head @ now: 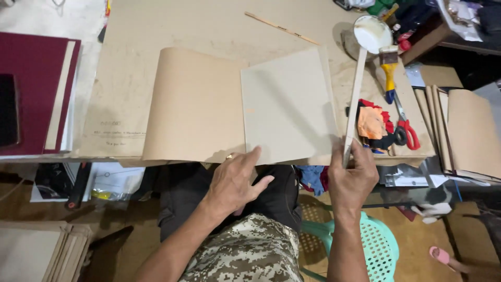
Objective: The person aligns a sheet of paper on a wooden board and smooths it down. They then use a brush to apply a white adhesive substance onto the paper surface.
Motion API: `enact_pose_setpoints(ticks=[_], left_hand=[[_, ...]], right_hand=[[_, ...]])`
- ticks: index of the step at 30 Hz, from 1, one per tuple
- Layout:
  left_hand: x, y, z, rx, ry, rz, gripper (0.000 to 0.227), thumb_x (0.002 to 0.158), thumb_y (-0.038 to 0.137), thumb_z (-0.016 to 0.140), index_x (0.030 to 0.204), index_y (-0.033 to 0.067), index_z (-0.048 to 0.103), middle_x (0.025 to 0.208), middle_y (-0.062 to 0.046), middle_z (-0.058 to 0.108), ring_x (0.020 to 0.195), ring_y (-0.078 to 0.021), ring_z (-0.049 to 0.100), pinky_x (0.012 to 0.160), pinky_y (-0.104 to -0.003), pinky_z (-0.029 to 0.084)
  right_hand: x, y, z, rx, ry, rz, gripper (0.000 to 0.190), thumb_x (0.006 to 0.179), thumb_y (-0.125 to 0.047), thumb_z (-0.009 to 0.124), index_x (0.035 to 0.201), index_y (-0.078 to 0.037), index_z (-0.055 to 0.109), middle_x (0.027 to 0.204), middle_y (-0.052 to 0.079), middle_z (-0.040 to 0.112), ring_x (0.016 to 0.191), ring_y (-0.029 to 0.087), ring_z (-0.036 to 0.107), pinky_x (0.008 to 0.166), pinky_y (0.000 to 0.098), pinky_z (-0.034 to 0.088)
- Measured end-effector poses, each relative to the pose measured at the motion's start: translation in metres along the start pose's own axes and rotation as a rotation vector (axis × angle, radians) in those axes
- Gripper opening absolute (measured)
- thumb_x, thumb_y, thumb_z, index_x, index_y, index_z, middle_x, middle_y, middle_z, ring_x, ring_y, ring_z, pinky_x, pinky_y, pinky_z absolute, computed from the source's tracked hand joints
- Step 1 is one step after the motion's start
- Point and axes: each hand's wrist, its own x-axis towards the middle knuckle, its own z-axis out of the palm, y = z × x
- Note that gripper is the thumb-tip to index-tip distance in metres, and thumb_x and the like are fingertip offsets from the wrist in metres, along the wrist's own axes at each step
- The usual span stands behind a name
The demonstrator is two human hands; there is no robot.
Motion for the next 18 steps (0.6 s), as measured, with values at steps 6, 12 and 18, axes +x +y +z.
enact_pose_setpoints(ticks=[6,12,18], left_hand=[[0.024,0.026,-0.017,0.038,-0.099,-0.102,0.075,0.078,0.036,0.083,0.134,-0.0082,0.062,0.105,-0.030,0.071,0.091,-0.0481,0.071,0.072,-0.053,0.059],[0.017,0.014,0.010,0.225,-0.107,-0.038,0.054,0.085,0.032,0.077,0.129,0.0031,0.069,0.098,-0.017,0.074,0.090,-0.0371,0.072,0.072,-0.044,0.059],[0.003,0.000,0.020,0.356,-0.050,0.036,0.043,0.083,0.022,0.078,0.125,0.0102,0.072,0.097,-0.009,0.075,0.090,-0.0294,0.071,0.074,-0.035,0.060]], right_hand=[[0.009,0.006,0.004,-0.272,-0.017,-0.159,0.011,0.095,-0.016,0.081,0.104,-0.011,0.079,0.083,0.014,0.066,0.083,0.042,0.068,0.075,0.0522,0.055],[-0.014,0.070,0.026,-0.197,-0.193,0.430,0.019,0.086,-0.027,0.081,0.105,-0.028,0.081,0.087,0.009,0.077,0.097,0.036,0.071,0.077,0.0473,0.055],[-0.036,0.058,0.024,0.015,-0.151,0.601,0.021,0.086,-0.015,0.079,0.107,-0.016,0.082,0.084,0.009,0.079,0.082,0.023,0.075,0.072,0.0386,0.056]])
